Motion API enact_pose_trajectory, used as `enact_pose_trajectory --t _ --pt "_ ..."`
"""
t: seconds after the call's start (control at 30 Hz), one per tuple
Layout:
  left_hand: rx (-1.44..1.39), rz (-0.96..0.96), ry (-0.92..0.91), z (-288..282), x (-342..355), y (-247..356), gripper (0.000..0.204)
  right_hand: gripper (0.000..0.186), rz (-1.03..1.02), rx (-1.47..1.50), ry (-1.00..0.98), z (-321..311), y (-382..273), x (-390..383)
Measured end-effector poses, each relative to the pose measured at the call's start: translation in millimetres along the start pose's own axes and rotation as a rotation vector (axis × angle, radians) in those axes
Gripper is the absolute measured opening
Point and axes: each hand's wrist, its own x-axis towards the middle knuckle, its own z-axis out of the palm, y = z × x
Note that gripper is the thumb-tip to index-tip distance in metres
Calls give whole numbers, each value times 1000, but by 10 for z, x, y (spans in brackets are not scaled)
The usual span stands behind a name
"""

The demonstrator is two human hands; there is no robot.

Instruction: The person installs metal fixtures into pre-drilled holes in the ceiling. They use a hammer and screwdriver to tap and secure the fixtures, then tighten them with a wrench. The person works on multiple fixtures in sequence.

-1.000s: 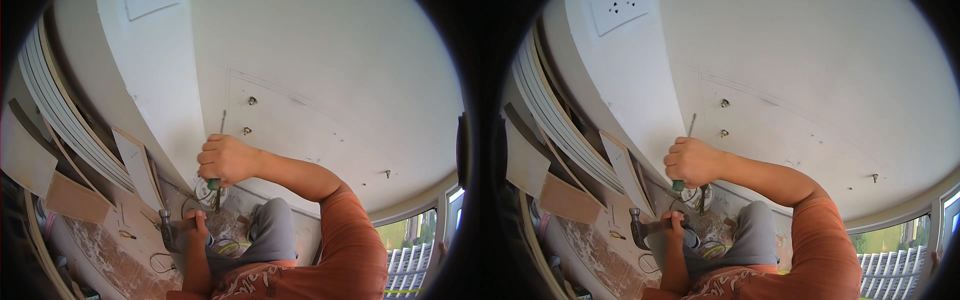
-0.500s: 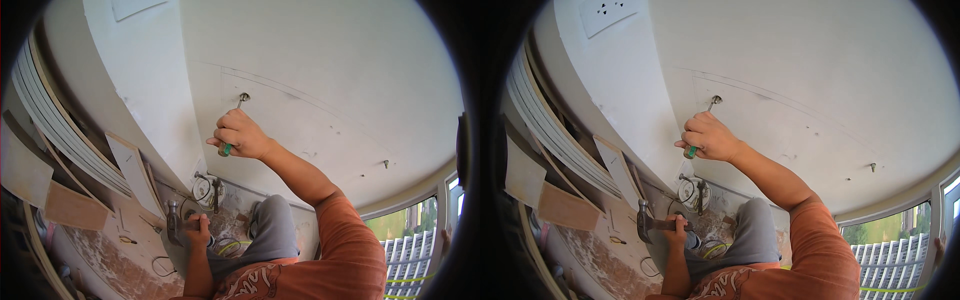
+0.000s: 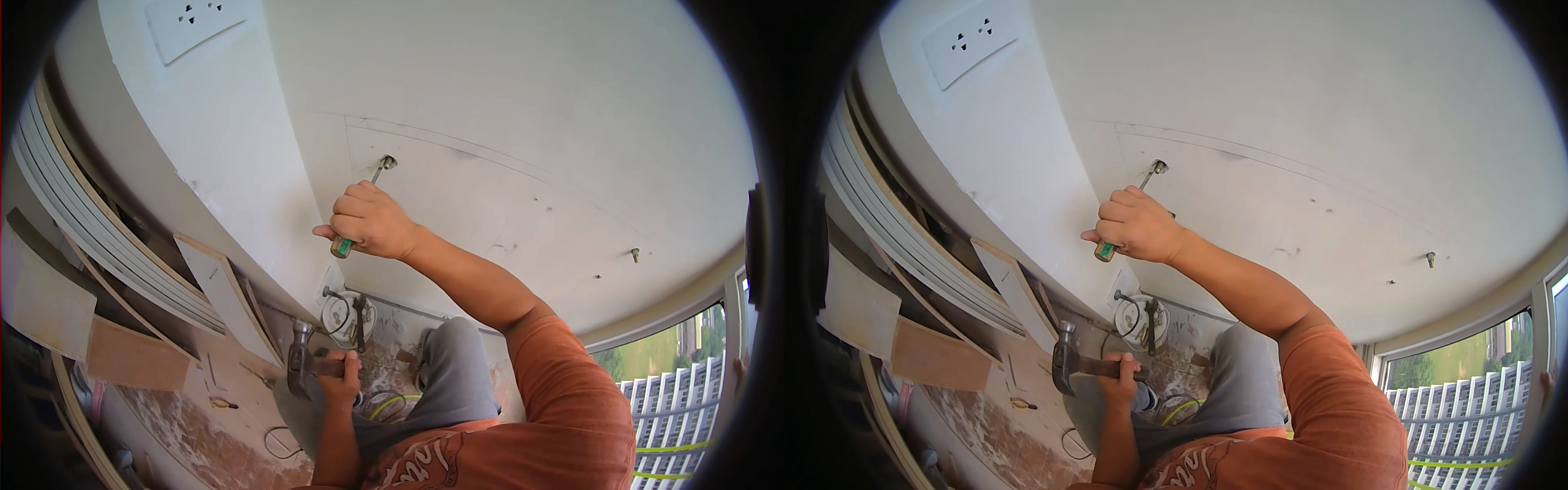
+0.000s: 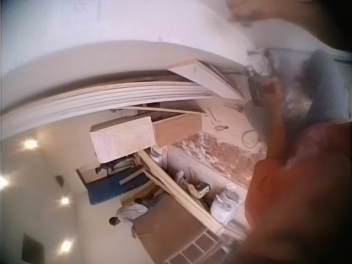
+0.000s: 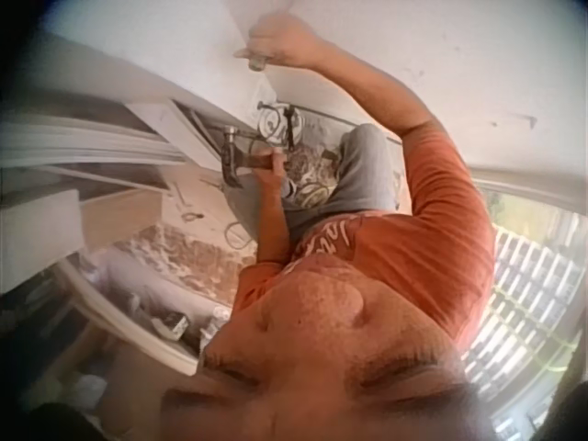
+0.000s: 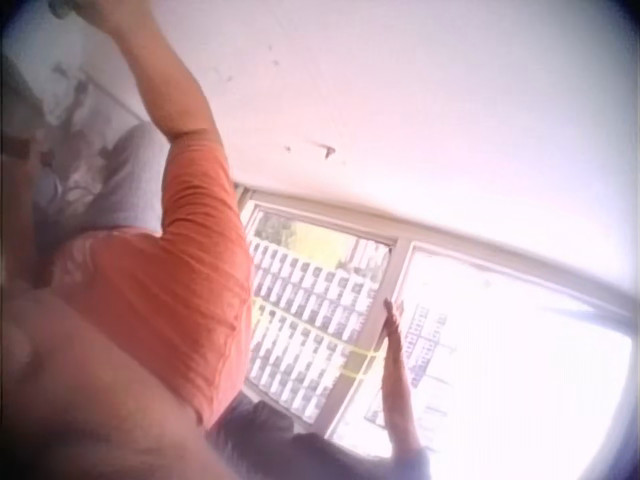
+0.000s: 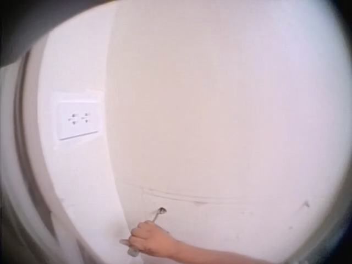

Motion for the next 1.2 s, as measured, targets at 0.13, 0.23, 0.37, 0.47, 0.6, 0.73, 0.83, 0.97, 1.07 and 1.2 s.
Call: enact_pose_trajectory --t 0.13,0.23,0.37,0.47,0.6,0.73,0.83,0.97,1.07,1.2 --pt "-53 29 -19 63 24 50 12 35 7 -4 6 -15 -26 -19" --pt "-89 55 -50 10 20 -25 11 34 -46 33 61 -27 -70 45" --pt "-125 33 17 -19 -9 -62 14 27 3 86 32 -54 -75 53" --pt "-132 21 23 -37 4 -55 15 22 77 97 7 -97 -100 27" --pt "-103 36 33 -39 11 -40 17 17 52 85 -68 -147 -75 -44" --pt "-151 22 14 -28 17 -17 18 15 20 132 -51 -162 -53 -26" --pt "-132 -7 12 -4 15 18 19 16 -3 213 -113 -174 -21 -3" --pt "-78 -25 -33 14 -2 75 14 31 -2 160 -101 -180 -4 89" --pt "-38 -31 -63 19 6 101 10 40 -4 138 -92 -148 26 132" --pt "-52 -40 -50 49 10 148 10 43 0 132 -42 -122 39 159"
